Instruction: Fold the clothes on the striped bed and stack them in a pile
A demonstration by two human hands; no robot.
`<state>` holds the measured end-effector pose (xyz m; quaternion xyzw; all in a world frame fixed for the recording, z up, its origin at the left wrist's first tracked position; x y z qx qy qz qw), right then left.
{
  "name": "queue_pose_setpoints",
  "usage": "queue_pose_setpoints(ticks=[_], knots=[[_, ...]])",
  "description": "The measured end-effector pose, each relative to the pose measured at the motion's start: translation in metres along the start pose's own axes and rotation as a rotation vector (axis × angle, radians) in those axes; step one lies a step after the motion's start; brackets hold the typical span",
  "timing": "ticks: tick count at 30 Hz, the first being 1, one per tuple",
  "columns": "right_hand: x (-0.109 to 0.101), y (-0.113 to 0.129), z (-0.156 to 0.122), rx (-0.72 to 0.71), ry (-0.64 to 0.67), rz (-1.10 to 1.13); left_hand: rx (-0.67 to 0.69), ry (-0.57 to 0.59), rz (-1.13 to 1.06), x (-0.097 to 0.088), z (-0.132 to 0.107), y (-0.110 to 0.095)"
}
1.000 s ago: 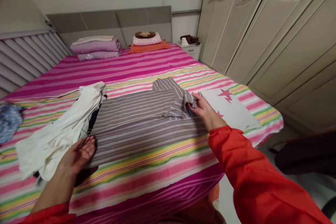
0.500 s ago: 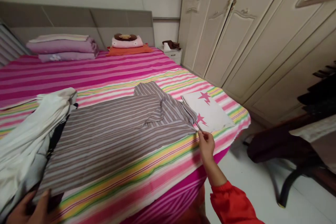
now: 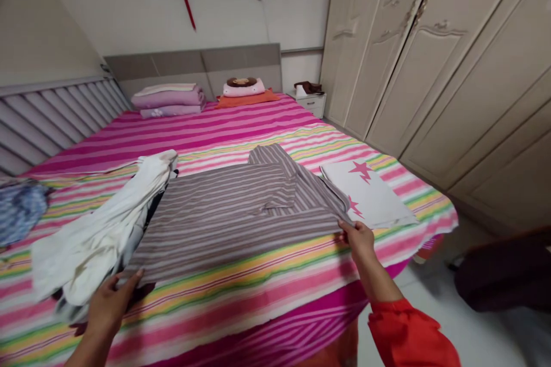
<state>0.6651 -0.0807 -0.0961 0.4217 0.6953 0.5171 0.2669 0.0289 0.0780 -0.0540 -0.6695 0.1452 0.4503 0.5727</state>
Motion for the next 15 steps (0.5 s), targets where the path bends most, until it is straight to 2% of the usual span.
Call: queue_pose_setpoints(ticks=[3,4,6,8,10,11,13,15], knots=[[-0.011,-0.002,-0.004,-0.025,-0.004,-0.024,-0.122,0.122,-0.062,0.004,-0.014,0.014],[-0.015,-0.004,-0.004,-0.030,-0.001,-0.041,-0.137,0.130,-0.061,0.005,-0.017,0.018],[-0.023,-0.004,-0.006,-0.100,-0.027,-0.160,-0.101,0.048,-0.005,0.002,-0.022,0.021],[-0.029,0.008,-0.013,-0.331,-0.127,-0.385,0.051,-0.159,0.083,-0.004,-0.031,0.010],[-0.017,0.023,-0.033,-0.675,-0.208,-0.599,0.329,-0.301,0.105,0.006,-0.051,-0.021],[-0.002,0.025,-0.047,-0.825,-0.187,-0.655,0.489,-0.296,0.091,0.019,-0.065,-0.041],[0.042,0.015,-0.074,-1.006,0.026,-0.711,0.787,-0.128,0.059,0.062,-0.102,-0.087],[0.093,-0.008,-0.100,-1.069,0.311,-0.777,1.006,0.099,0.131,0.113,-0.143,-0.130]])
Point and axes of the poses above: each hand's wrist, its own z-axis towards the middle knuckle, its own x-axis out of the palm, y = z × x, the point moved 7 cm from there along z, towards the middle knuckle, and after that the axes turned 2 degrees about z, right-handed, at the moved point
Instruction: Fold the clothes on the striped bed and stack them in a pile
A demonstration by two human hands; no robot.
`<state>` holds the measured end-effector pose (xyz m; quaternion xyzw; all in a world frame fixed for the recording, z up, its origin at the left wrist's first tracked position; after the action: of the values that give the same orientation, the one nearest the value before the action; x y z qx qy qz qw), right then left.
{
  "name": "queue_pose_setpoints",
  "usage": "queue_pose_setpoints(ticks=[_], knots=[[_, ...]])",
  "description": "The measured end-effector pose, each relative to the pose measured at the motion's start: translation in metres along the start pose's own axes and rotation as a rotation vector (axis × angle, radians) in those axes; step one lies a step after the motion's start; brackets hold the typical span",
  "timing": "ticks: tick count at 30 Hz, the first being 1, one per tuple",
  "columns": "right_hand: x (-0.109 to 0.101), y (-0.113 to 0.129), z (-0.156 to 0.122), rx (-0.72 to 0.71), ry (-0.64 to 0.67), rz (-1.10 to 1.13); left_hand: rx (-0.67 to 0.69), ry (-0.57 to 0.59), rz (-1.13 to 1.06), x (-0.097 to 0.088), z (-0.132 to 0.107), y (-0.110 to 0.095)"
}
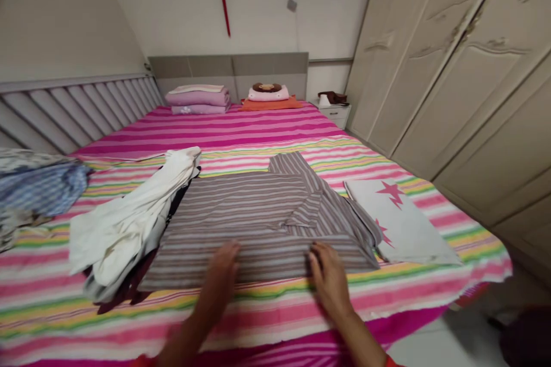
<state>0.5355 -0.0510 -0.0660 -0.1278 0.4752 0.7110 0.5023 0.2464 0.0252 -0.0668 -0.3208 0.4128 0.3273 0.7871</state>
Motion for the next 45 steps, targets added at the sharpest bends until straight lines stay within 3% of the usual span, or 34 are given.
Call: queue_pose_setpoints(ticks=[2,3,5,6,8,12,14,15,17,22,25,27,30,32,34,40,45], knots=[[0.042,0.025,-0.001,-0.091,0.173,-0.031,0.148,0.175,0.001,0.038,0.014,-0.048],[0.056,0.030,-0.001,-0.109,0.220,-0.077,0.166,0.219,0.010,0.051,0.020,-0.060],[0.071,0.023,0.004,-0.111,0.266,-0.182,0.134,0.250,0.050,0.064,0.027,-0.060],[0.073,0.014,0.007,-0.107,0.278,-0.229,0.097,0.245,0.081,0.064,0.029,-0.048],[0.067,-0.011,0.014,-0.093,0.290,-0.307,0.001,0.214,0.158,0.050,0.027,-0.006],[0.042,-0.054,0.026,-0.029,0.283,-0.393,-0.282,0.114,0.317,0.001,0.013,0.107],[0.035,-0.061,0.029,-0.005,0.286,-0.394,-0.396,0.093,0.352,-0.016,0.010,0.145],[0.034,-0.062,0.030,0.008,0.291,-0.389,-0.428,0.083,0.363,-0.020,0.012,0.153],[0.035,-0.060,0.031,0.042,0.305,-0.373,-0.419,0.058,0.351,-0.020,0.021,0.151],[0.042,-0.051,0.044,0.131,0.352,-0.351,-0.238,0.064,0.203,0.014,0.048,0.102],[0.051,-0.036,0.063,0.169,0.390,-0.327,-0.240,0.076,0.198,0.029,0.049,0.099],[0.062,-0.014,0.079,0.111,0.418,-0.235,-0.235,0.072,0.197,0.033,0.046,0.105],[0.079,0.029,0.100,-0.114,0.457,-0.049,-0.223,0.056,0.195,0.035,0.042,0.114],[0.089,0.045,0.107,-0.210,0.478,0.002,-0.212,0.039,0.197,0.036,0.040,0.116],[0.097,0.043,0.111,-0.214,0.509,-0.011,-0.202,0.030,0.202,0.037,0.039,0.116],[0.117,-0.002,0.129,-0.117,0.663,-0.025,-0.228,0.056,0.208,0.044,0.034,0.120],[0.123,-0.019,0.187,-0.056,0.469,-0.077,-0.255,0.064,0.197,0.050,0.031,0.127]])
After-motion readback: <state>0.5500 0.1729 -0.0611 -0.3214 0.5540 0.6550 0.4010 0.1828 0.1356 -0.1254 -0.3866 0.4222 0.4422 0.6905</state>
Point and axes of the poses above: each hand's wrist, its own z-axis towards the middle knuckle, its own x-axis out of the palm, y = z × x, the point moved 7 cm from there along z, towards the middle knuckle, and after that the axes turned 2 degrees about z, right-handed, at the moved point
